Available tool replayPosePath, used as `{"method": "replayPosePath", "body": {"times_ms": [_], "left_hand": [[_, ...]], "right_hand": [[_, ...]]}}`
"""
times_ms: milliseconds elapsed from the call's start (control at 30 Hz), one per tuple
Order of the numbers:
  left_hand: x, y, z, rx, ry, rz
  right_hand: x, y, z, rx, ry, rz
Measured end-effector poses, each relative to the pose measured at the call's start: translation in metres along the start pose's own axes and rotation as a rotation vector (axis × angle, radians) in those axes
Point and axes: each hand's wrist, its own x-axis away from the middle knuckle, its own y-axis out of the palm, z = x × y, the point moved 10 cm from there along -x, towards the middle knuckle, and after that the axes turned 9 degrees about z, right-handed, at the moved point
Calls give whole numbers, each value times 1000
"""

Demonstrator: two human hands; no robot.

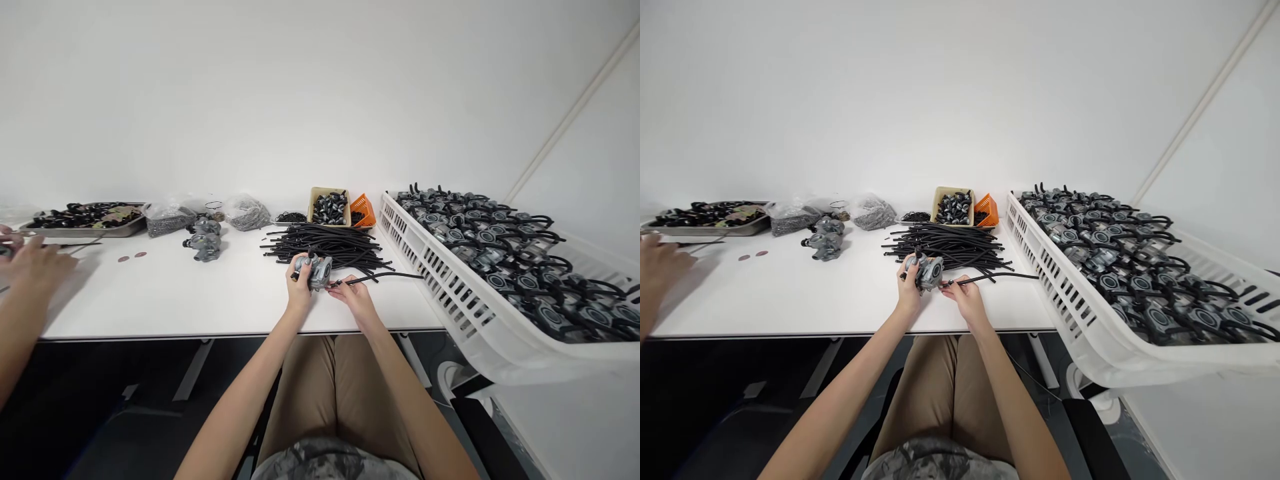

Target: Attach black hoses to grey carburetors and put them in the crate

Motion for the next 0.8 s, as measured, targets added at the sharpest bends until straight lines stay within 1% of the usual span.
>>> {"method": "replayPosePath", "body": {"times_ms": [133,267,600,800], "left_hand": [[2,4,5,64,26,-48],[3,6,7,86,39,-72],[5,7,8,99,30,-82],[4,3,4,119,-4,-50]], "right_hand": [[2,2,1,-34,52,-7],[5,4,-4,-46,74,-24],[8,7,-7,-65,82,-55],[10,11,-8,-18,84,-96]]}}
